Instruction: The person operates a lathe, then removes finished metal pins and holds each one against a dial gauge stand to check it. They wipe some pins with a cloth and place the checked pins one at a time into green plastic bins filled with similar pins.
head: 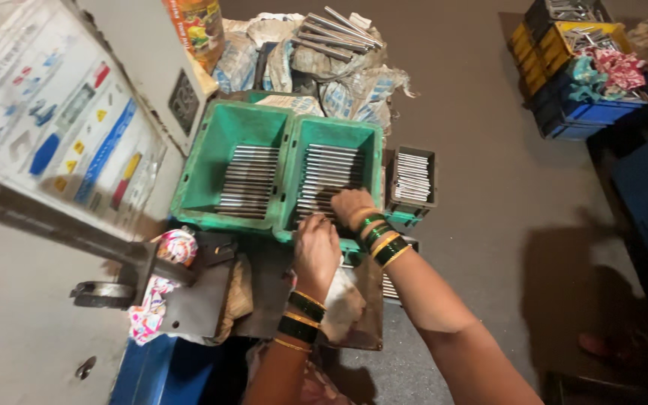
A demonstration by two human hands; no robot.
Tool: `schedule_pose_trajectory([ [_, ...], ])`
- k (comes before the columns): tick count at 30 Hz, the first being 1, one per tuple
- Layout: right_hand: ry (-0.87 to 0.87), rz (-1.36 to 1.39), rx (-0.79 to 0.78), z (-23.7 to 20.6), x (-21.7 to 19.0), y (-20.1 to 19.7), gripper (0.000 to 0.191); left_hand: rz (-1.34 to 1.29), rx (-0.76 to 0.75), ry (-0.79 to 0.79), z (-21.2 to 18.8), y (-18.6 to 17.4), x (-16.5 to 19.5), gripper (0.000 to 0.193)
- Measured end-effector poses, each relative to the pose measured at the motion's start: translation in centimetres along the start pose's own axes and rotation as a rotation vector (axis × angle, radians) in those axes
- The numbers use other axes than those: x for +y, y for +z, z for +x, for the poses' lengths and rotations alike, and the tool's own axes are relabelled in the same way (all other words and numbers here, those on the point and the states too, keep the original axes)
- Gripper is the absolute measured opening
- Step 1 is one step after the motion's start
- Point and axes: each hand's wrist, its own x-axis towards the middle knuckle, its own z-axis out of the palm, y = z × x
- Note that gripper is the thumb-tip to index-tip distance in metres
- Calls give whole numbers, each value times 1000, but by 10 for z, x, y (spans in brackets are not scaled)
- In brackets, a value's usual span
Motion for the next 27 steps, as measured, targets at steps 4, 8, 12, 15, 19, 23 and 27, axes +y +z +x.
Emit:
schedule_pose_trajectory([
  [4, -44, -10, 7, 6, -1, -1, 23, -10, 45, 33, 1, 6, -3, 17],
  [8, -63, -23, 73, 5, 0, 4, 21, -135, 131, 74, 3, 3, -14, 16],
  [12, -23, -22, -115, 14, 4, 11, 30, -185, 142, 20, 4, 4, -27, 16],
  [15, -107, -21, -40, 25, 7, 20, 27, -163, 137, 20, 7, 7, -32, 16],
  [19, -80, -1, -69, 26, 8, 23, 30, -174, 116, 22, 8, 5, -31, 13],
  [23, -52, 80, -31, 7, 8, -2, 30, -276, 124, 5, 9, -6, -28, 11],
  [27, 48, 168, 72, -31, 5, -37, 23, -368, 154, -47, 10, -22, -21, 13],
])
